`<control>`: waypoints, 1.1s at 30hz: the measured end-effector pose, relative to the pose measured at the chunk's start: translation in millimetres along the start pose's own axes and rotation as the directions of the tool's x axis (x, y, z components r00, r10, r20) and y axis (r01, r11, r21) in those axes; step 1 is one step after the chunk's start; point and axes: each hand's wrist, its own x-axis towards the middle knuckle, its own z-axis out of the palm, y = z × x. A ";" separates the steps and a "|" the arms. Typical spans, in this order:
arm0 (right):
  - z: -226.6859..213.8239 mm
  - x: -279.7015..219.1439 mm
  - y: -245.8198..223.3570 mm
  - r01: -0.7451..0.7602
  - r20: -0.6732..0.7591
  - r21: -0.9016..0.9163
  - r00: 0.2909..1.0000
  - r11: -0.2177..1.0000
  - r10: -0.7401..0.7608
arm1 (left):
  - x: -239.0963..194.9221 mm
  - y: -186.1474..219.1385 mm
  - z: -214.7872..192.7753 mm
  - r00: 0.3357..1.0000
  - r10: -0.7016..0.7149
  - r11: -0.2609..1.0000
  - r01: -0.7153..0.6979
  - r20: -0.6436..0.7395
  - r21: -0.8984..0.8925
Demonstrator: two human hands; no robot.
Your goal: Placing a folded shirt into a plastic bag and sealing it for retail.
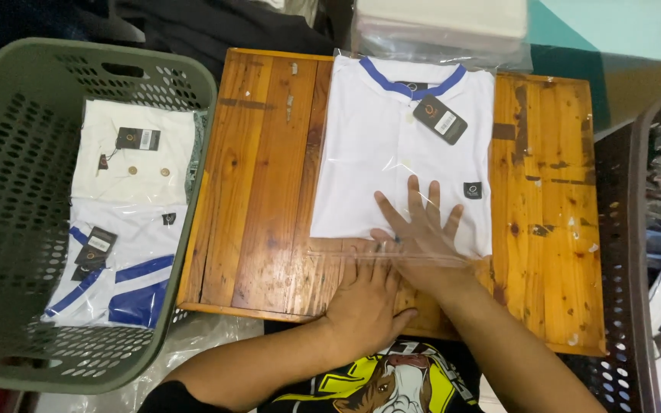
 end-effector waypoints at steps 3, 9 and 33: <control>5.0 13.2 3.3 0.027 0.065 -0.415 0.998 0.910 0.000 | -2.3 -0.6 -11.1 1.000 -0.013 0.998 0.014 -0.020 0.063; -3.6 17.5 0.9 -0.072 0.018 -0.073 0.997 0.995 0.074 | -1.9 -0.7 -10.0 1.000 -0.015 0.997 0.014 0.011 0.073; 17.4 -14.1 10.7 -0.381 -0.144 -0.222 0.923 0.897 0.356 | -16.4 -59.8 -62.0 0.963 -0.137 0.884 0.014 -0.230 -0.468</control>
